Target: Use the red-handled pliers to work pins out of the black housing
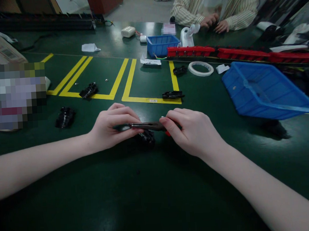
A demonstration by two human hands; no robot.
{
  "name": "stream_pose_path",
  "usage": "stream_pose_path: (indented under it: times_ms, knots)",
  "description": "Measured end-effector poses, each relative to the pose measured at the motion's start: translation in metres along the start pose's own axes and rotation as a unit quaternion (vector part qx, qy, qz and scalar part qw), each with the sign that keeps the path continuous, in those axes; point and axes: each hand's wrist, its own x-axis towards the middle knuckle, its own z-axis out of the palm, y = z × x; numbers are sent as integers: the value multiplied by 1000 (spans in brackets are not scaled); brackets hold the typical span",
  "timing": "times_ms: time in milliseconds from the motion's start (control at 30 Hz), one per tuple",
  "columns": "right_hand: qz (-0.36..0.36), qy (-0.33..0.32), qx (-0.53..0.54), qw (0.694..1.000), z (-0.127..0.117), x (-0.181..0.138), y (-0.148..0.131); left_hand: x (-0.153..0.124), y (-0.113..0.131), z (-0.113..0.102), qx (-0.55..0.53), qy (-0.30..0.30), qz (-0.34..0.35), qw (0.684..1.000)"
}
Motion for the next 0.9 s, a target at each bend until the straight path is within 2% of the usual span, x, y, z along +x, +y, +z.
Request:
stream_pose_path:
  times_ms: [300, 467, 700, 900]
  knots:
    - [18, 2, -34, 999, -2, 0, 6, -1, -7, -1, 65, -36, 53, 996]
    - [26, 0, -37, 999, 3, 0, 11, 2, -8, -3, 71, -73, 45, 994]
    - [35, 10, -30, 999, 9, 0, 12, 5, -9, -1, 60, -93, 18, 994]
    - [18, 7, -40, 999, 10, -1, 12, 6, -9, -2, 26, -124, 21, 992]
